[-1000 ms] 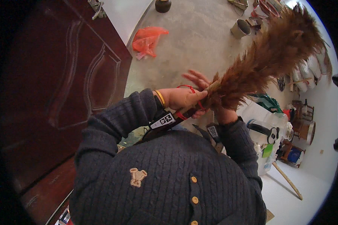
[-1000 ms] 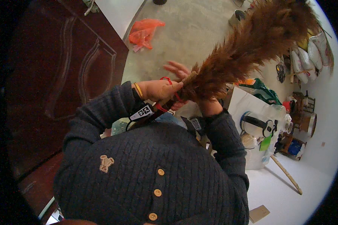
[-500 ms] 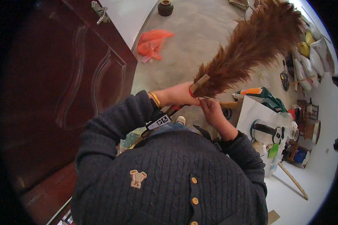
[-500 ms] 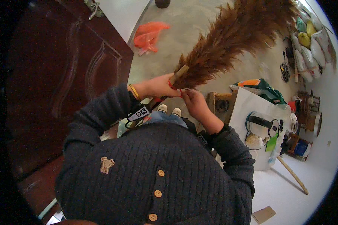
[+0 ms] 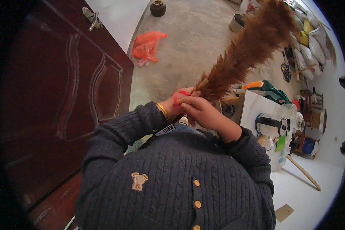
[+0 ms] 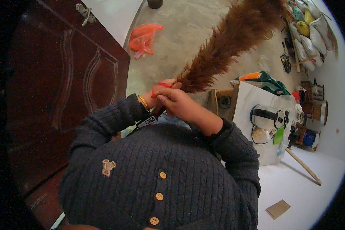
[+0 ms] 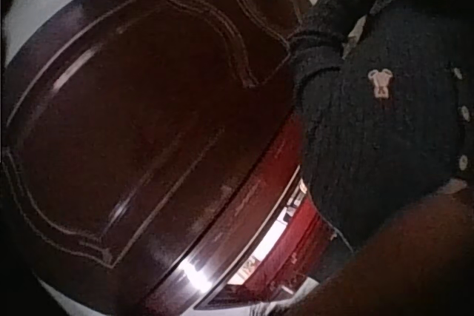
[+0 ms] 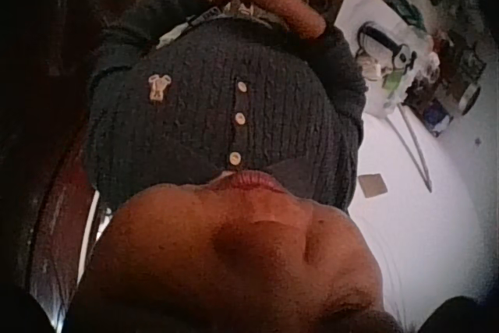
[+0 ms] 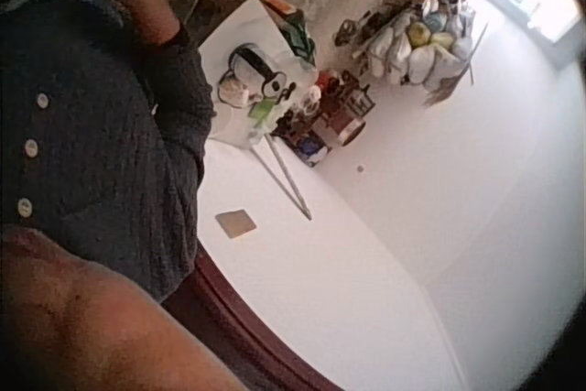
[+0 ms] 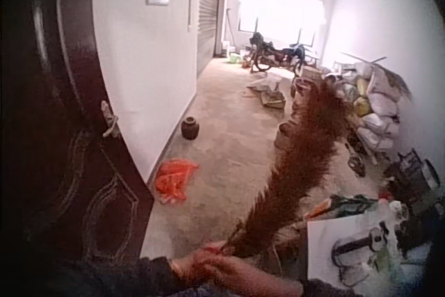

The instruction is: The person ties a red ribbon around a long bamboo broom handle, then walks through the house and uses the broom to dust the ceiling and upper walls in a bedroom.

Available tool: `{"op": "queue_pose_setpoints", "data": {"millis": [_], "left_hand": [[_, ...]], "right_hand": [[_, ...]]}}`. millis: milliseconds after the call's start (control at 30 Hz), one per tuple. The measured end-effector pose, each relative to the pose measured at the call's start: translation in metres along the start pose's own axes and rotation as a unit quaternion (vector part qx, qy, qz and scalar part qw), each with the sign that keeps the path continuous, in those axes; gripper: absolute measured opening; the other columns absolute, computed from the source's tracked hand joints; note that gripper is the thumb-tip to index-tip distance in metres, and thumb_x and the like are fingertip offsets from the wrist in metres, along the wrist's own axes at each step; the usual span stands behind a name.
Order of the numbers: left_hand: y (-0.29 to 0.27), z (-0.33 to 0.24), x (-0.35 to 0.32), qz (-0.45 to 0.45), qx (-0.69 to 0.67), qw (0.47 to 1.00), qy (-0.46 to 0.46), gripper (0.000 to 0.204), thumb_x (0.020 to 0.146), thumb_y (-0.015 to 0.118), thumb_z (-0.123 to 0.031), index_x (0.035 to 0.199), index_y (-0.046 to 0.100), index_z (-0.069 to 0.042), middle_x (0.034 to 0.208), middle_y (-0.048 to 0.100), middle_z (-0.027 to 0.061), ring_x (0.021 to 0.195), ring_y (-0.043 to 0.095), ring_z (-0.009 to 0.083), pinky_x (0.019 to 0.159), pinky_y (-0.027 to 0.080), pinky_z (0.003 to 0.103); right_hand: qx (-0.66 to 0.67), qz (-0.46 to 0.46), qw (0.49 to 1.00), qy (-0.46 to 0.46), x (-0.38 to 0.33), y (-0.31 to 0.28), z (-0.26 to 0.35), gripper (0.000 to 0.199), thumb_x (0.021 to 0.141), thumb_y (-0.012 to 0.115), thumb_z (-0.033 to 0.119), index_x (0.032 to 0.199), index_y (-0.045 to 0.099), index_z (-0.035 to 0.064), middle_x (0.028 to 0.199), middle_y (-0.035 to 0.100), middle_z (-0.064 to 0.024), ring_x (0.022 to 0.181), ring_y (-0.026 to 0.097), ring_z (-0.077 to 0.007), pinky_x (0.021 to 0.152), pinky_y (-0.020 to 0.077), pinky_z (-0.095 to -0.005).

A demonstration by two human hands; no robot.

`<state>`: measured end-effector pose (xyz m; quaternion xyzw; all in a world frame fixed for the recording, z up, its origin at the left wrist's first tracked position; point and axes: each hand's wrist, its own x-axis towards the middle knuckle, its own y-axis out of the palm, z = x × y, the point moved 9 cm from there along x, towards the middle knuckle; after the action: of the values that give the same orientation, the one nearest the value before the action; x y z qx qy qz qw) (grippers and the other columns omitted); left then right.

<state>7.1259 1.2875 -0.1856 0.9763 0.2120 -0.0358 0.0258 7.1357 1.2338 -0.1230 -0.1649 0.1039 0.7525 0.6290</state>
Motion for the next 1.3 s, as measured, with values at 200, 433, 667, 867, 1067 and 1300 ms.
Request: {"op": "queue_pose_setpoints", "data": {"millis": [200,433,667,867,1067,1300], "left_hand": [[0.012,0.015,-0.012,0.075,-0.151,0.979,-0.116,0.048,0.102,0.027,-0.037,0.101,0.058,-0.001,0.084,0.066,0.0064,0.073,0.061,0.0152,0.068,0.050,0.029],[0.024,-0.002,-0.019,0.126,-0.194,0.965,-0.125,0.054,0.101,0.024,-0.038,0.094,0.057,0.004,0.078,0.064,0.0170,0.069,0.064,0.0268,0.066,0.052,0.037],[0.019,-0.022,-0.015,0.131,-0.101,0.986,-0.021,0.056,0.100,0.025,-0.042,0.095,0.058,0.003,0.074,0.064,0.0146,0.064,0.063,0.0243,0.062,0.051,0.036],[0.001,-0.003,-0.014,0.046,-0.153,0.980,-0.115,0.056,0.101,0.024,-0.043,0.093,0.060,0.001,0.072,0.064,0.0113,0.064,0.063,0.0203,0.061,0.052,0.034],[-0.022,-0.019,-0.008,-0.045,0.071,0.996,0.006,0.045,0.100,0.033,-0.034,0.089,0.058,0.001,0.074,0.063,0.0164,0.069,0.062,0.0294,0.061,0.049,0.038],[-0.020,-0.037,-0.027,-0.012,0.402,0.914,0.052,0.023,0.090,0.055,-0.021,0.098,0.049,-0.001,0.076,0.058,0.0251,0.075,0.054,0.0445,0.064,0.044,0.043]], "right_hand": [[-0.047,0.088,0.981,0.168,-0.028,-0.045,-0.070,0.025,0.095,0.049,0.019,0.108,0.059,0.0007,0.088,0.064,-0.0070,0.074,0.059,-0.0145,0.065,0.0490,-0.0310],[0.141,-0.011,0.971,-0.193,0.044,-0.056,-0.036,0.033,0.092,0.053,0.022,0.118,0.052,0.0010,0.116,0.056,-0.0114,0.108,0.050,-0.0177,0.097,0.0395,-0.0322],[0.127,0.112,0.972,-0.165,0.082,-0.035,-0.071,0.028,0.093,0.053,0.028,0.108,0.054,0.0045,0.105,0.054,-0.0089,0.100,0.051,-0.0173,0.089,0.0410,-0.0291],[-0.427,-0.186,0.812,-0.350,0.019,-0.059,-0.050,0.018,0.089,0.057,0.015,0.101,0.060,0.0025,0.096,0.060,-0.0121,0.088,0.054,-0.0192,0.080,0.0442,-0.0311],[-0.124,-0.160,0.971,-0.125,-0.005,-0.044,-0.053,0.017,0.089,0.056,0.012,0.088,0.060,-0.0044,0.074,0.058,-0.0197,0.063,0.050,-0.0249,0.059,0.0423,-0.0354],[-0.142,-0.124,0.979,-0.078,-0.016,-0.024,-0.052,0.024,0.090,0.054,0.019,0.082,0.058,-0.0035,0.069,0.055,-0.0208,0.060,0.049,-0.0301,0.057,0.0408,-0.0392]]}}
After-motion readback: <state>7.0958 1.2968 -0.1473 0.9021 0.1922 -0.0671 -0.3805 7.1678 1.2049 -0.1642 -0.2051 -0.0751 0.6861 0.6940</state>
